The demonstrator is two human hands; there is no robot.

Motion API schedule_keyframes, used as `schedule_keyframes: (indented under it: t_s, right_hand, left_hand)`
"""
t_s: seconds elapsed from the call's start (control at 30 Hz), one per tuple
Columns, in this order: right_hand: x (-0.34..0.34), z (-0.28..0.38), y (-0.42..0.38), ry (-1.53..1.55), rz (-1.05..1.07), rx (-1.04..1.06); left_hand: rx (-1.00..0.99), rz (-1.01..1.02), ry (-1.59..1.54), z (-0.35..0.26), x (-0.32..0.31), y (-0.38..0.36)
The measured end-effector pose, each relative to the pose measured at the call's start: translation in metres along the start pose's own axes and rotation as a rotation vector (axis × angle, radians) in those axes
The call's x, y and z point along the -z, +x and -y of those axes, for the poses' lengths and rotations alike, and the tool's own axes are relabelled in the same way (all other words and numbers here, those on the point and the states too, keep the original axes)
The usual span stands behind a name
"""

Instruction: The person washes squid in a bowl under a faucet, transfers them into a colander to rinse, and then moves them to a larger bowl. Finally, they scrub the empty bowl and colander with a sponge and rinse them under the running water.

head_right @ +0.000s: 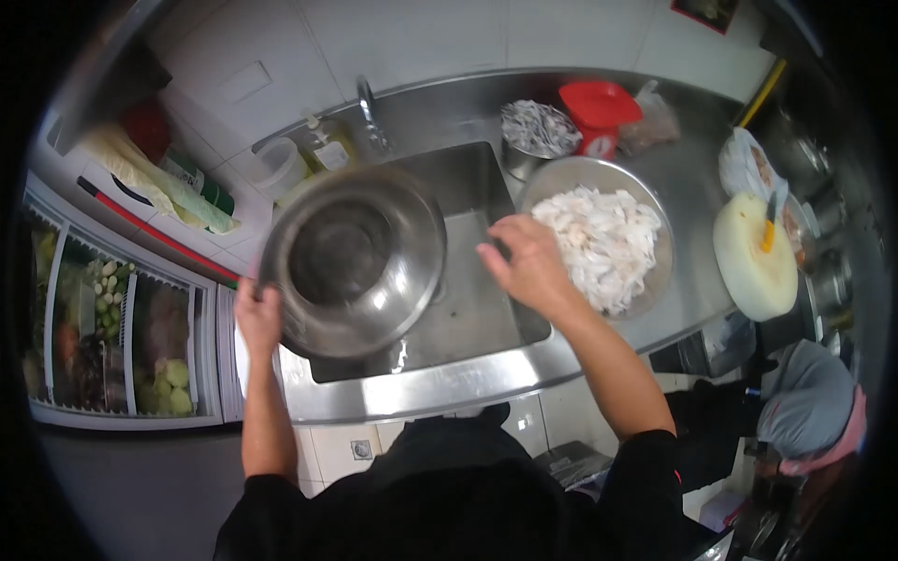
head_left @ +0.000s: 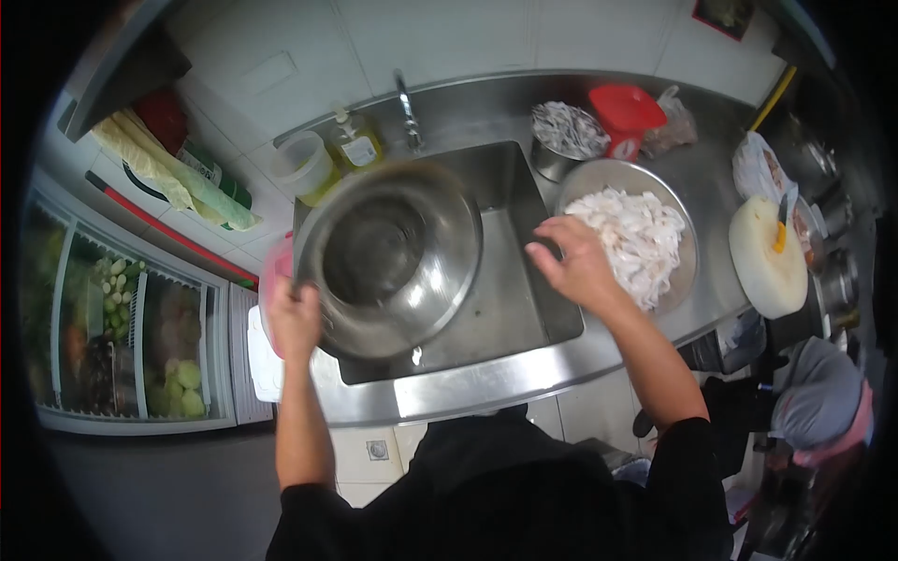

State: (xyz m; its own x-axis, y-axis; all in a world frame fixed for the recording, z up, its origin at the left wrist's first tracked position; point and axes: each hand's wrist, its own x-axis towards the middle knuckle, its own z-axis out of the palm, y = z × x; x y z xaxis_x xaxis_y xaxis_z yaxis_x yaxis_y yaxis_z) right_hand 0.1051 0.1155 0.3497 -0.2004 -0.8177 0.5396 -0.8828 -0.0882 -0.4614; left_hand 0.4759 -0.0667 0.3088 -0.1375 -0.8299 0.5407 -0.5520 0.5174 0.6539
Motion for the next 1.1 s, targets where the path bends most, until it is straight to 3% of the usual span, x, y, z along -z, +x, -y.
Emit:
schedule_keyframes:
  t_s: [0.1, 0.17, 0.27, 0.33, 0.37, 0.47, 0.5, 0.6, 0.63, 0.73, 0.8, 0.83, 0.9, 0.97, 1.03, 1.1]
  right_hand:
    - [-0.081, 0.002, 0.041, -0.053, 0.199, -0.047]
    - [-0.140, -0.002, 0.074, 0.004, 0.378, -0.242]
    - [-0.219, -0.004, 0.126, 0.007, 0.359, -0.430]
    - [-0.255, -0.001, 0.163, 0.015, 0.192, -0.554]
    - [-0.271, -0.003, 0.178, 0.022, 0.105, -0.617]
    - [-0.313, -0.024, 0.211, -0.244, 0.291, -0.231]
    - [-0.328, -0.034, 0.215, -0.357, 0.502, -0.094]
    - [-0.326, -0.015, 0.215, 0.025, 0.737, -0.411]
    - [-0.341, -0.030, 0.201, 0.194, 0.563, -0.470]
    - [-0.325, -0.041, 0.157, 0.179, 0.306, -0.601]
    - [-0.334, -0.081, 0.125, 0.161, -0.075, -0.880]
    - [-0.344, -0.109, 0.107, 0.152, -0.277, -1.016]
    - [-0.421, -0.156, 0.078, -0.001, -0.573, -0.972]
    - [-0.420, -0.133, 0.083, 0.519, -0.601, -1.114]
    - [-0.359, -0.040, 0.091, 1.385, -0.411, -1.150]
    - [-0.325, 0.010, 0.082, 1.743, -0.293, -0.991]
  left_hand:
    - [0.214, 0.171, 0.008, 0.036, -0.049, -0.010]
    - [0.336, 0.261, -0.030, 0.058, -0.088, -0.011]
    - [0.592, 0.519, -0.211, 0.101, -0.146, -0.026]
    - [1.129, 0.625, -0.545, 0.081, -0.135, -0.019]
    - [1.134, 0.602, -0.633, 0.094, -0.143, -0.026]
    - [1.098, 0.576, -0.778, 0.122, -0.162, -0.038]
    - [1.069, 0.595, -0.753, 0.122, -0.161, -0.031]
    - [1.005, 0.617, -0.689, 0.115, -0.165, -0.010]
    - [0.980, 0.628, -0.684, 0.118, -0.172, -0.001]
    - [0.799, 0.682, -0.520, 0.113, -0.189, 0.019]
    - [0.640, 0.724, -0.347, 0.099, -0.193, 0.026]
    - [0.608, 0.766, -0.273, 0.077, -0.185, 0.034]
    - [0.514, 0.834, -0.097, 0.053, -0.200, 0.039]
    - [0.393, 0.845, 0.024, 0.033, -0.221, 0.051]
    - [0.270, 0.808, 0.091, 0.021, -0.247, 0.076]
    - [0.150, 0.820, 0.120, -0.001, -0.258, 0.109]
